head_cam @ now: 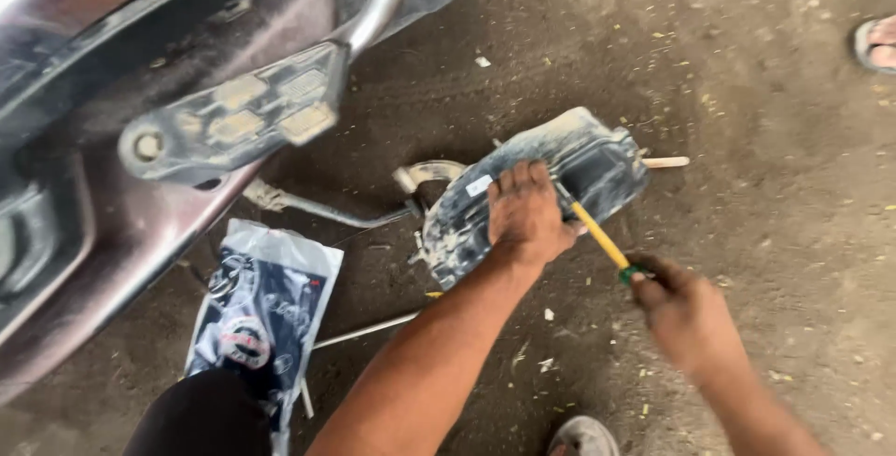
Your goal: The person uses a screwdriver to remove fasteners from a dusty plastic scooter side panel lying on the ground, opens a packaged spare part, then lifts the panel into the scooter's open body cavity and presses and screws it into place by hand.
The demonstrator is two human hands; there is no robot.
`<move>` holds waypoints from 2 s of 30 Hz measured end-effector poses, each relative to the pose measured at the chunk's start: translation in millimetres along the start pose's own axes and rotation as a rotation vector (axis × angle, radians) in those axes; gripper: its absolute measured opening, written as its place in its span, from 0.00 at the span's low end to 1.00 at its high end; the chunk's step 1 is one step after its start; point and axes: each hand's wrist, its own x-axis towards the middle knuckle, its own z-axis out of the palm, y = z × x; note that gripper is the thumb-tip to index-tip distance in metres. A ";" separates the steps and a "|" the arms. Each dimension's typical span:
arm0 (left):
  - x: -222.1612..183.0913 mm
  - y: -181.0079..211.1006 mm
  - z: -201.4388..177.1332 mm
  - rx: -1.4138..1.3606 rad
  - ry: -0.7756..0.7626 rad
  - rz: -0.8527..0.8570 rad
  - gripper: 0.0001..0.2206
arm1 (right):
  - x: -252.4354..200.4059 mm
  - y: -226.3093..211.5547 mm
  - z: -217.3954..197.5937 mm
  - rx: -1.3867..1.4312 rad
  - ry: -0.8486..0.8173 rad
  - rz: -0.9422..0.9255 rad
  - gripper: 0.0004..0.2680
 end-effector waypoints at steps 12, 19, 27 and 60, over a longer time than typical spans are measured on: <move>5.1 -2.0 1.0 0.012 0.031 0.029 0.51 | 6.5 -30.5 -34.2 -0.200 -0.201 0.050 0.18; 4.2 2.6 -6.5 0.008 0.020 0.011 0.50 | -3.1 -21.4 -25.0 -0.166 -0.106 0.068 0.16; -2.5 -0.5 -3.4 0.022 0.044 0.025 0.47 | -0.1 -45.6 -42.9 -0.389 -0.113 -0.127 0.16; 85.4 79.9 0.2 0.281 0.130 0.000 0.43 | 50.0 36.3 -33.6 -0.058 0.098 -0.007 0.12</move>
